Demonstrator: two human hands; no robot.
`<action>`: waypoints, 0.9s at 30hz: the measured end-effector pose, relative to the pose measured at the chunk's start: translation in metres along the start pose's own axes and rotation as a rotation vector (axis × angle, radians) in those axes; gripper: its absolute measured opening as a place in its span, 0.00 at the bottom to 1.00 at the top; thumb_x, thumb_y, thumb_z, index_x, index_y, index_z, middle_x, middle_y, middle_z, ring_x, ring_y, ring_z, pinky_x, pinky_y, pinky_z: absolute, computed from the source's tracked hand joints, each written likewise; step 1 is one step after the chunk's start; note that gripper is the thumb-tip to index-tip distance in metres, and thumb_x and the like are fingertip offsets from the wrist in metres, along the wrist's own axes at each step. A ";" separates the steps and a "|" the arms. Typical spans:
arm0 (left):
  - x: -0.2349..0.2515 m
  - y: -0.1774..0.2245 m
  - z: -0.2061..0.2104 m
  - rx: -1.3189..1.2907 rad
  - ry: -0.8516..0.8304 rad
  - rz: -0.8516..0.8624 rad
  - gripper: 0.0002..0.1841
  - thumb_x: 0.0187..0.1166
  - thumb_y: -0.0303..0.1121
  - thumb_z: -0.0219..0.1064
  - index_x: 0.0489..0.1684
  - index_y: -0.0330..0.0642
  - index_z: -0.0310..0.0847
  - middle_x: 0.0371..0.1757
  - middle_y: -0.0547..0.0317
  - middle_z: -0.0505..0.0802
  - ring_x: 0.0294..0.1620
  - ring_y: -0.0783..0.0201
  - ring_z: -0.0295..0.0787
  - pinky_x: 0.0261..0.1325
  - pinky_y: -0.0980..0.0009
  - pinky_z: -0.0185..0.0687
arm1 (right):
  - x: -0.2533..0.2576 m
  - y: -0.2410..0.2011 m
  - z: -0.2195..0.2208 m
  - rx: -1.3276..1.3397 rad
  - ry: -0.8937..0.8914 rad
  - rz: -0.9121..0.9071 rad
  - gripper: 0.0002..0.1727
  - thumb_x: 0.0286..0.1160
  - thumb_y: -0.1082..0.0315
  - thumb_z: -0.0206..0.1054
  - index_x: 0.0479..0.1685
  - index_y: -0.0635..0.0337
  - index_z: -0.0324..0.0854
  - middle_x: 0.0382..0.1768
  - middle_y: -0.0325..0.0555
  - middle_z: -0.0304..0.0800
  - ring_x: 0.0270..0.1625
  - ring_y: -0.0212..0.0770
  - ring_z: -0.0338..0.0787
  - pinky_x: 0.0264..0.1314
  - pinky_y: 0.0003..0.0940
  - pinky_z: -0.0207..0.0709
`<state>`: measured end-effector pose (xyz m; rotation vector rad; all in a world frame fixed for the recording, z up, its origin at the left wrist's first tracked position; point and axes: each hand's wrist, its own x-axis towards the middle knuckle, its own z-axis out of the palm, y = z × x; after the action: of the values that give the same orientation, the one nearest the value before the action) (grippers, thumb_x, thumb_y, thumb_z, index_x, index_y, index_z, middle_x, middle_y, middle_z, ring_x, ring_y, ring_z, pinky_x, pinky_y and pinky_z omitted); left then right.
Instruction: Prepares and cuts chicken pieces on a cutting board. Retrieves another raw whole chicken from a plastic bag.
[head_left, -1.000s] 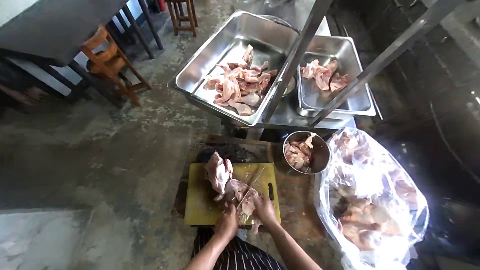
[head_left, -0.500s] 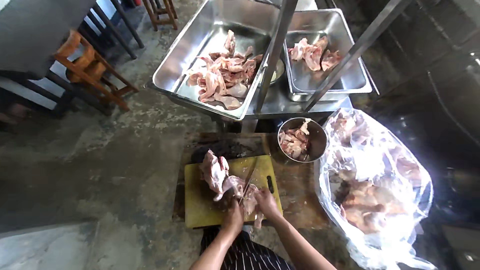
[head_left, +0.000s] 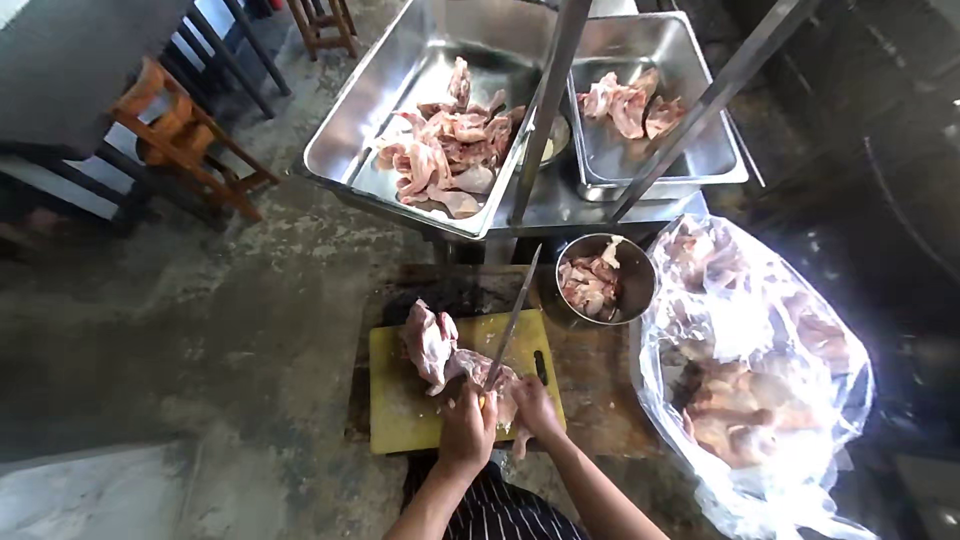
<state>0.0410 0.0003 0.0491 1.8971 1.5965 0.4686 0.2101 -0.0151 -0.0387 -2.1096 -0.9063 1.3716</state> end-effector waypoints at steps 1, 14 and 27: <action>-0.002 -0.011 0.012 0.058 -0.067 -0.050 0.21 0.89 0.44 0.59 0.60 0.32 0.83 0.42 0.45 0.94 0.44 0.51 0.95 0.53 0.52 0.92 | 0.000 0.000 0.000 -0.002 0.003 0.000 0.23 0.87 0.54 0.63 0.70 0.63 0.75 0.45 0.59 0.90 0.42 0.54 0.92 0.49 0.57 0.87; -0.067 -0.075 -0.012 0.302 -0.651 -0.460 0.27 0.93 0.50 0.49 0.83 0.43 0.66 0.57 0.41 0.93 0.60 0.42 0.93 0.62 0.40 0.87 | -0.002 0.004 0.007 0.215 0.085 0.049 0.21 0.86 0.57 0.64 0.67 0.64 0.77 0.44 0.59 0.89 0.39 0.52 0.91 0.45 0.53 0.88; -0.014 -0.052 0.034 0.212 -0.533 -0.384 0.28 0.93 0.49 0.48 0.84 0.40 0.65 0.66 0.40 0.90 0.65 0.42 0.91 0.66 0.42 0.87 | 0.005 0.019 -0.008 0.595 0.036 0.095 0.18 0.88 0.60 0.62 0.66 0.63 0.79 0.39 0.55 0.89 0.29 0.45 0.88 0.33 0.44 0.86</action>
<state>0.0193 -0.0166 -0.0084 1.6130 1.6193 -0.3543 0.2242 -0.0242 -0.0515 -1.7214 -0.3208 1.4237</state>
